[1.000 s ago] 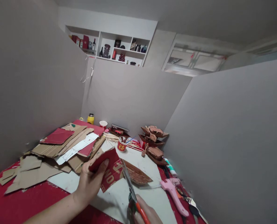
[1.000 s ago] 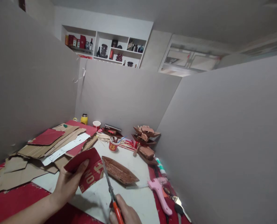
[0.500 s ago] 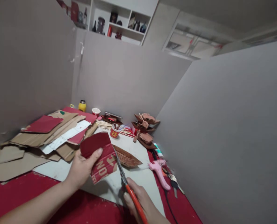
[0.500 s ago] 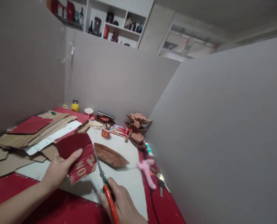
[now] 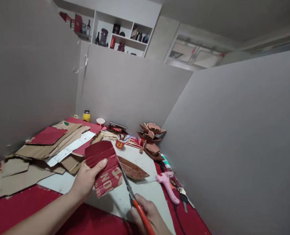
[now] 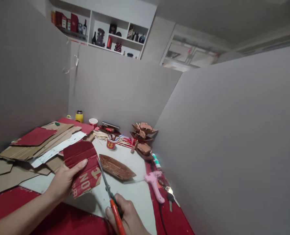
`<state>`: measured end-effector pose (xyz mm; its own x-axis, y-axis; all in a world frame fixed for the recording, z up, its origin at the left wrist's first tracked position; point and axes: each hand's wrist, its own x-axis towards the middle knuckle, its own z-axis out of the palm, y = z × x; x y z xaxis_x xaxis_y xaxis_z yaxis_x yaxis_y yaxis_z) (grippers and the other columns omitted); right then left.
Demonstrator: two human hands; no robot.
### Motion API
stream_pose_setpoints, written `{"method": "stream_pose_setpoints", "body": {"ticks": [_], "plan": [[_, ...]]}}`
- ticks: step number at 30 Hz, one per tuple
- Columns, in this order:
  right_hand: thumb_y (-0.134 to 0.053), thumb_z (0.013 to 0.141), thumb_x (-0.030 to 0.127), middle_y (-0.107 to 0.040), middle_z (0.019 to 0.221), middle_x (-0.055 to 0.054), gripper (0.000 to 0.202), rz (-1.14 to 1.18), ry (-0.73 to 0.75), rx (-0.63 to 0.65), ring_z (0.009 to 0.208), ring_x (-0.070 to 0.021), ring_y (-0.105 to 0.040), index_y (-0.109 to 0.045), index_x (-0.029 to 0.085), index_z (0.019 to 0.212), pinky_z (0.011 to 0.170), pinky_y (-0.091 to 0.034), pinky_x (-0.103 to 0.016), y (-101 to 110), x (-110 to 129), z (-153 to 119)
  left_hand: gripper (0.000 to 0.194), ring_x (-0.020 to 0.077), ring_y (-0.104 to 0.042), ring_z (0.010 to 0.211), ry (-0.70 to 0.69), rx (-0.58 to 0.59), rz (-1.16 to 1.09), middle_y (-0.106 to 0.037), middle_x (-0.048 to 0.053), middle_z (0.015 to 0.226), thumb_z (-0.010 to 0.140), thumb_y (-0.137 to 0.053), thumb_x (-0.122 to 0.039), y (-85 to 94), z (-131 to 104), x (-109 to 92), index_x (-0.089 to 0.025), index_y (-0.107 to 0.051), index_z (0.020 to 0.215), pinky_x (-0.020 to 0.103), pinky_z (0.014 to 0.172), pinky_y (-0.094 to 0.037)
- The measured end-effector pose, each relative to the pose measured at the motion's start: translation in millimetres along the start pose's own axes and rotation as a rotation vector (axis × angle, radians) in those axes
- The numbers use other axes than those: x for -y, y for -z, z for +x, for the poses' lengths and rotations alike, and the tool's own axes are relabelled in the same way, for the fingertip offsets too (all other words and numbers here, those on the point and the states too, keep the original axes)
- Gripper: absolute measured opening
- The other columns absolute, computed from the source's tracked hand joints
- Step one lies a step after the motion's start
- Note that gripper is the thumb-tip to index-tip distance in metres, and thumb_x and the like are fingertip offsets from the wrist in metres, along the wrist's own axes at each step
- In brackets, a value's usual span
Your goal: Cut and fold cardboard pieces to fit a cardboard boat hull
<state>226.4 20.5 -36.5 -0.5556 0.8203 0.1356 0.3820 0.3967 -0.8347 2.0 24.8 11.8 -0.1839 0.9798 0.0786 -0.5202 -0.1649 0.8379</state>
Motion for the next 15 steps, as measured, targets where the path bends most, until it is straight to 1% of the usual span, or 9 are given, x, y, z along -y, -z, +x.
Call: {"method": "stream_pose_setpoints", "body": {"ticks": [5, 9, 11, 15], "plan": [[-0.041, 0.088, 0.059, -0.029, 0.058, 0.007, 0.042, -0.059, -0.012, -0.024, 0.054, -0.0107, -0.030, -0.040, 0.021, 0.070, 0.052, -0.026, -0.024, -1.6, -6.4, -0.6, 0.045, 0.0263, -0.071, 0.079, 0.045, 0.025, 0.008, -0.075, 0.012, 0.098, 0.071, -0.076, -0.035, 1.5, 0.8, -4.1, -0.015, -0.068, 0.111, 0.039, 0.074, -0.057], [-0.043, 0.088, 0.059, -0.032, 0.058, 0.007, 0.042, -0.092, -0.004, -0.034, 0.054, -0.0106, -0.033, -0.044, 0.020, 0.072, 0.052, -0.029, -0.024, -3.0, -9.8, 0.2, 0.042, 0.0238, -0.071, 0.081, 0.007, -0.026, 0.058, -0.075, 0.009, 0.097, 0.071, -0.076, -0.036, 2.7, 2.8, -7.6, -0.015, -0.068, 0.107, 0.037, 0.078, -0.056], [-0.041, 0.088, 0.059, -0.034, 0.059, 0.006, 0.042, -0.111, 0.003, -0.032, 0.054, -0.0109, -0.034, -0.044, 0.020, 0.073, 0.052, -0.030, -0.024, -3.0, -7.1, 0.3, 0.043, 0.0245, -0.071, 0.082, -0.022, -0.047, 0.066, -0.076, 0.009, 0.097, 0.070, -0.076, -0.037, 2.5, 3.3, -7.4, -0.015, -0.067, 0.106, 0.037, 0.078, -0.056], [-0.038, 0.091, 0.057, -0.042, 0.062, 0.005, 0.038, -0.150, 0.018, 0.004, 0.056, -0.0124, -0.039, -0.045, 0.021, 0.080, 0.054, -0.032, -0.025, 0.7, 2.7, 0.1, 0.037, 0.0258, -0.071, 0.081, -0.003, -0.016, 0.116, -0.076, 0.010, 0.094, 0.071, -0.075, -0.037, -0.9, -0.2, -2.9, -0.014, -0.069, 0.099, 0.036, 0.075, -0.056]]}}
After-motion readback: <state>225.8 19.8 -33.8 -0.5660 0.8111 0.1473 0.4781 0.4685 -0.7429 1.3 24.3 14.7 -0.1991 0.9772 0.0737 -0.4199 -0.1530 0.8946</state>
